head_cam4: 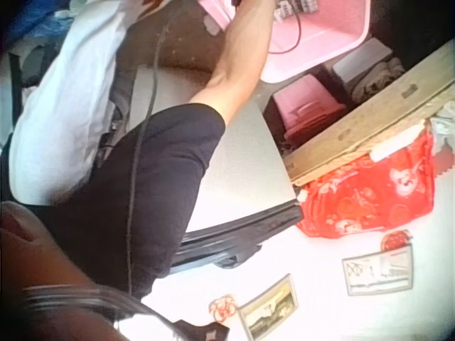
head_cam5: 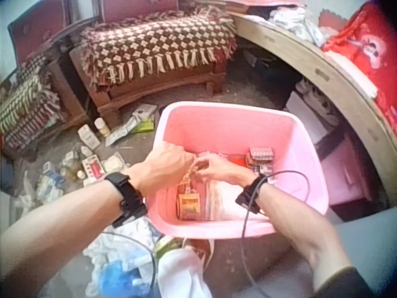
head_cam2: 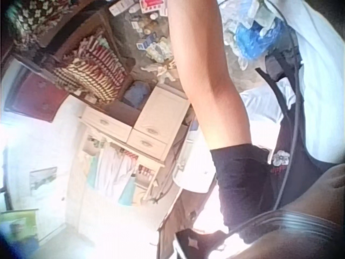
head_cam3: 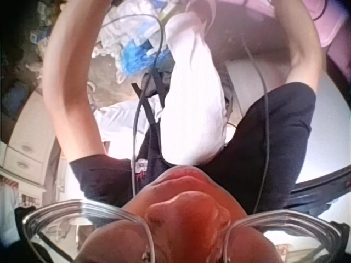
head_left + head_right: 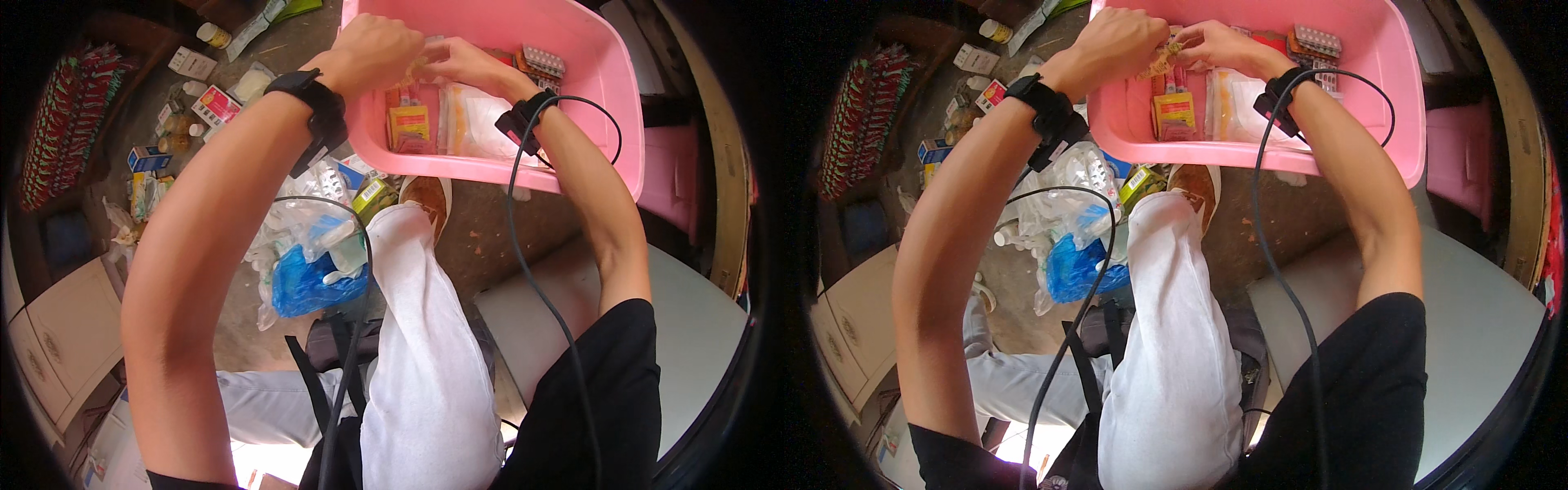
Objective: The person picks up medical packets, blister packs, and small boxes from the floor and places them into a pink plastic bin.
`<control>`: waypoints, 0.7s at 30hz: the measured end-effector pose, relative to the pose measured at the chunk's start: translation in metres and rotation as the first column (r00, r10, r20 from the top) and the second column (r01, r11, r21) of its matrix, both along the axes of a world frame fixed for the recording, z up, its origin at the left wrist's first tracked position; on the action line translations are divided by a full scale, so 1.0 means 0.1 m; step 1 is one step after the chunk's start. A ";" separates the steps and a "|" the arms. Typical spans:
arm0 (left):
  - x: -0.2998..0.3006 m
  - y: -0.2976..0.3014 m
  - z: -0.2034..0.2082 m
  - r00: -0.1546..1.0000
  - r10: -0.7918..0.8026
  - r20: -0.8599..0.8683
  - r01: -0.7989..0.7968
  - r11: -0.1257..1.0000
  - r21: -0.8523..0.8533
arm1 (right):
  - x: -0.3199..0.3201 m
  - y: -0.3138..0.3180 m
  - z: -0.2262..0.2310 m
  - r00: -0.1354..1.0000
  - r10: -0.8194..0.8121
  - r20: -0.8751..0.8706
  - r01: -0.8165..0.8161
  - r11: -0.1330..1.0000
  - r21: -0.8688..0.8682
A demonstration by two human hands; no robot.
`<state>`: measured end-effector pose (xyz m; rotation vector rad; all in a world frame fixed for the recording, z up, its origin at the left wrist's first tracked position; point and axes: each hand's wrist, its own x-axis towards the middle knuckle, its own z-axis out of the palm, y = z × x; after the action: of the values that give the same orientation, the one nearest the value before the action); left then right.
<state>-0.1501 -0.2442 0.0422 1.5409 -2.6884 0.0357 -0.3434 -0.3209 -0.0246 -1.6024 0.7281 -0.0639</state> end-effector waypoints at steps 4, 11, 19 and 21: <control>-0.04 0.05 0.18 0.999 0.029 0.042 -0.033 0.994 0.102 | 0.02 0.00 0.01 0.999 -0.035 0.012 0.036 0.998 -0.057; 0.15 0.01 0.04 0.998 0.020 -0.060 -0.023 0.998 -0.051 | 0.15 -0.39 -0.17 0.974 -0.208 -0.089 0.196 0.972 -0.131; 0.82 0.65 0.24 0.760 0.274 -0.590 -0.412 0.904 -0.111 | 0.40 -0.74 -0.65 0.858 -0.335 -0.388 0.292 0.942 -0.168; 0.98 0.91 0.14 0.633 0.436 -0.640 -0.471 0.873 0.127 | 0.42 -0.62 -0.67 0.841 -0.381 -0.384 0.415 0.910 0.006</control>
<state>-0.0522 -0.1529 0.0563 1.7529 -1.7026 -0.3510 -0.3018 -0.3831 -0.0912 -1.3666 1.3444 -0.0260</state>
